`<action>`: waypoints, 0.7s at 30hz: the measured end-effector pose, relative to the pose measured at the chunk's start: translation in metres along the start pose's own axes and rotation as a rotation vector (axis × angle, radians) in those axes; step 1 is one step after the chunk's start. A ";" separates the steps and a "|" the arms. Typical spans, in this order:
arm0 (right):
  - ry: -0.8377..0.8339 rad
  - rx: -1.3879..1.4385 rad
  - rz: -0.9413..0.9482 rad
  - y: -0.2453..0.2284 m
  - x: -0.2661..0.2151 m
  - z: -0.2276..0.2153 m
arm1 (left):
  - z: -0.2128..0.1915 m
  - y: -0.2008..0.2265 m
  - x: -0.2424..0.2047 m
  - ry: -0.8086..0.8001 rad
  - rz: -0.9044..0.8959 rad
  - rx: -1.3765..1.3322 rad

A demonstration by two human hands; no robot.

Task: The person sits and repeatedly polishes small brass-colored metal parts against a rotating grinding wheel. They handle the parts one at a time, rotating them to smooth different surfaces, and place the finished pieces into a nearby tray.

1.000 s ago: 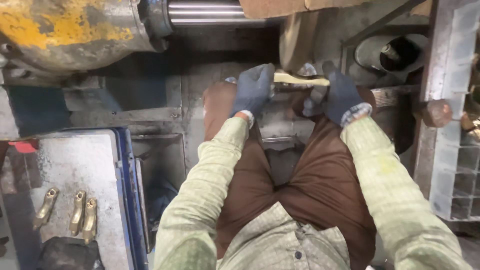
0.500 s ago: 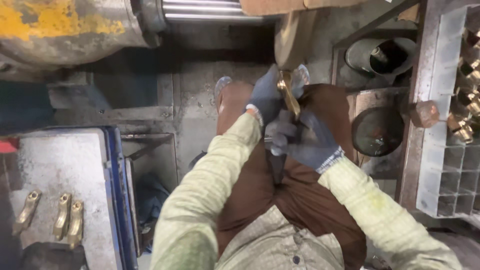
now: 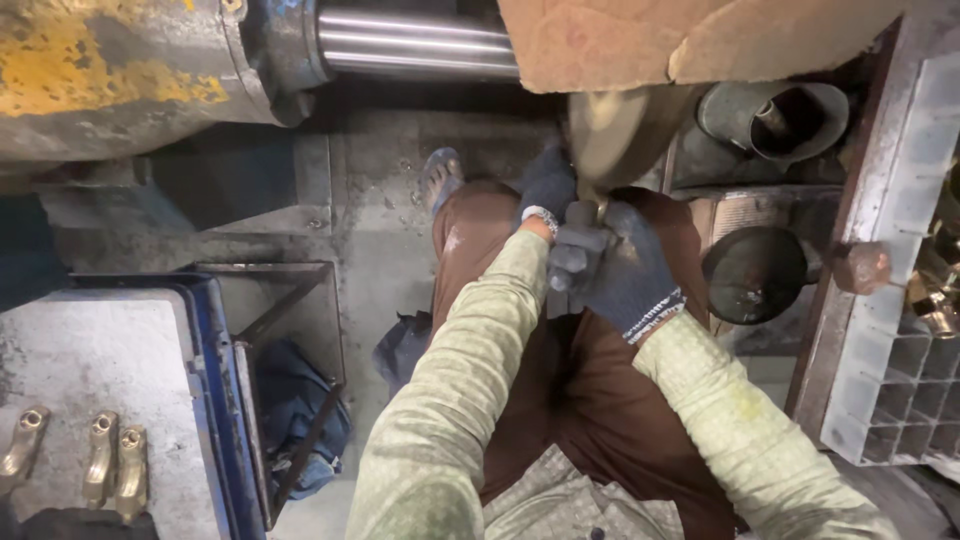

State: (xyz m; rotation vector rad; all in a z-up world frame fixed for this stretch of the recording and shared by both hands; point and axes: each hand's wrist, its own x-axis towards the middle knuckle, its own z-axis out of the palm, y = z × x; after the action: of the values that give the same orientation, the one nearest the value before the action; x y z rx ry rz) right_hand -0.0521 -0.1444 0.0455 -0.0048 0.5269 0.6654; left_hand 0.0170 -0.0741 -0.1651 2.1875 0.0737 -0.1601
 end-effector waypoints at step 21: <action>0.263 -2.179 -0.571 0.018 -0.109 -0.044 | -0.222 0.095 -0.091 -0.184 -0.429 -0.878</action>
State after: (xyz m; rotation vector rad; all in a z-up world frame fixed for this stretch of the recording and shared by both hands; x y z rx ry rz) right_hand -0.1549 -0.2012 0.0612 -2.2117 -0.1941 0.3768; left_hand -0.0435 0.0515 0.0516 1.2517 0.4255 -0.4712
